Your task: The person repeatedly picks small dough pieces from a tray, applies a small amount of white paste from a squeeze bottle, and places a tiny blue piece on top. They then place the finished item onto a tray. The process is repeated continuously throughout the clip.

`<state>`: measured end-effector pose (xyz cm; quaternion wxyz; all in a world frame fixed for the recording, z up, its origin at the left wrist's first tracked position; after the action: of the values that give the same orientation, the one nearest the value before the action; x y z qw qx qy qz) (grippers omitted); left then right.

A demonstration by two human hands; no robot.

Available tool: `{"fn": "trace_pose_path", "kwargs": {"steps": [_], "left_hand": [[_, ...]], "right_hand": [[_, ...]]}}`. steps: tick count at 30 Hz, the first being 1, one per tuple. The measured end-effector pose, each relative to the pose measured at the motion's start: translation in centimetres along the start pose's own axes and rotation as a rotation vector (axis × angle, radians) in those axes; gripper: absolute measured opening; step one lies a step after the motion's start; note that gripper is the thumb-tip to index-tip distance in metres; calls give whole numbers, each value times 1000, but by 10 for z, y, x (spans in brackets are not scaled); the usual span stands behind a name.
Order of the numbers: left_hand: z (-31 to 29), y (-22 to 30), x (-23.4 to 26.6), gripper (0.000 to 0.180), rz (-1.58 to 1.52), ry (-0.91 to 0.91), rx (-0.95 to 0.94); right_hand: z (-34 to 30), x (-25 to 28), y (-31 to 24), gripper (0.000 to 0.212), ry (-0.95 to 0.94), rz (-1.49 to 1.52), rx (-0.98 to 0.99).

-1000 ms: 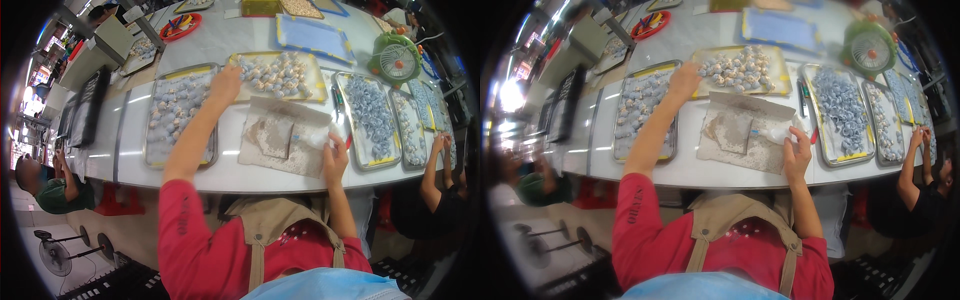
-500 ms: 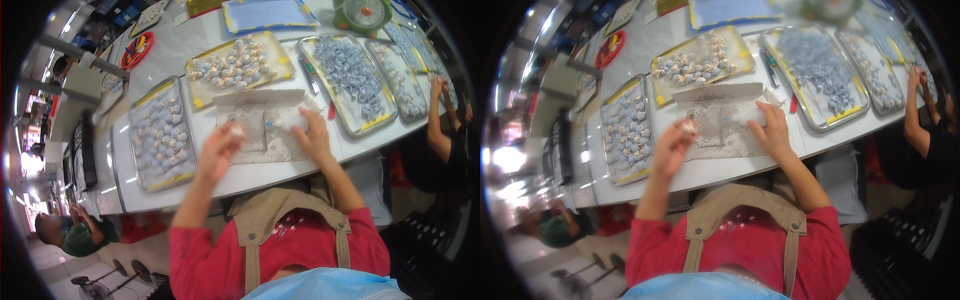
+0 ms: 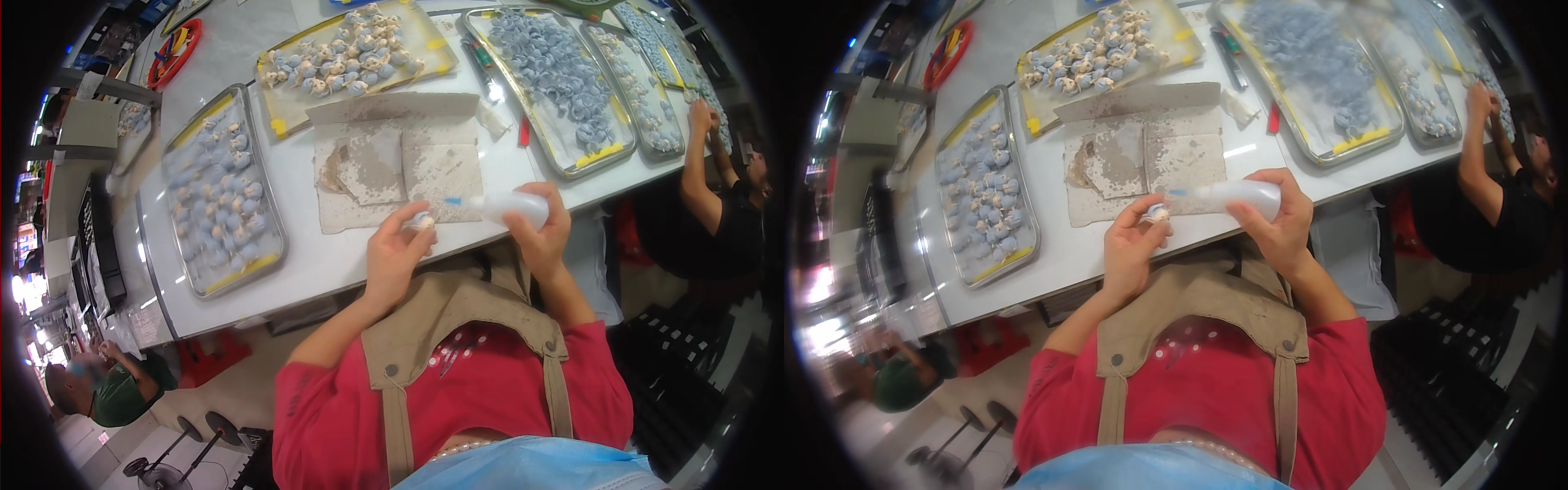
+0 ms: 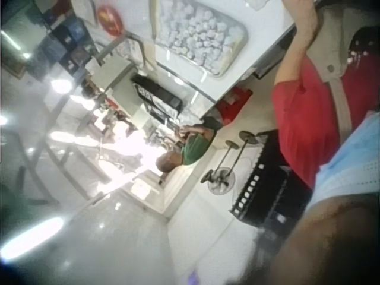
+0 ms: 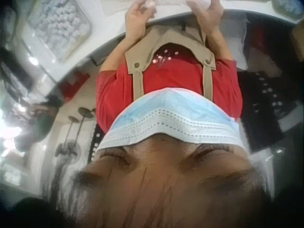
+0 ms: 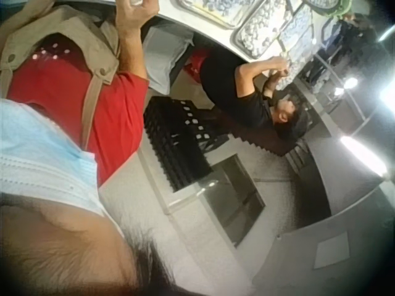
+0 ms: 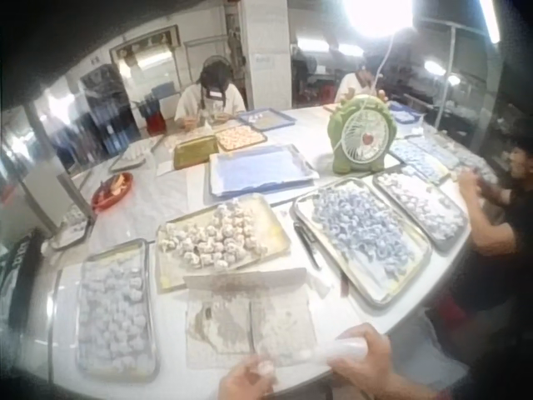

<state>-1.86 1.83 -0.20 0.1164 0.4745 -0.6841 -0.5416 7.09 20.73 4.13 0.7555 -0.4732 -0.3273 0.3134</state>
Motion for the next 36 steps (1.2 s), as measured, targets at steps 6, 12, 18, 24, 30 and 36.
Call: {"fn": "trace_pose_path", "kwargs": {"steps": [6,12,18,24,30,36], "left_hand": [[-8,6,-5,39,-31,27,10],[-10,6,-3,38,-16,31,-8],[-12,6,-4,38,-31,33,0],[-13,5,-3,37,-28,27,-1],[-10,5,-5,36,-68,34,-2],[-9,3,-6,34,-100,49,14]], "right_hand": [[2,0,-18,28,-66,-238,275],[4,-8,-29,29,-76,-300,304],[7,-12,-33,29,-108,-333,343],[7,-14,-30,28,-100,-322,351],[5,-7,-26,26,-58,-294,307],[6,-5,-25,27,-59,-300,305]]}}
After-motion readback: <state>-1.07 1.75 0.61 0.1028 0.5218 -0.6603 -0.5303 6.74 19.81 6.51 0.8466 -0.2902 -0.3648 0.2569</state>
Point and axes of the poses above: each hand's wrist, its own z-axis towards the middle knuckle, its own x-axis out of the back of the hand, y = z × x, the point moved 2 cm from there along z, towards the middle knuckle, and after that the axes turned 6 degrees about x, right-handed, at the moved point
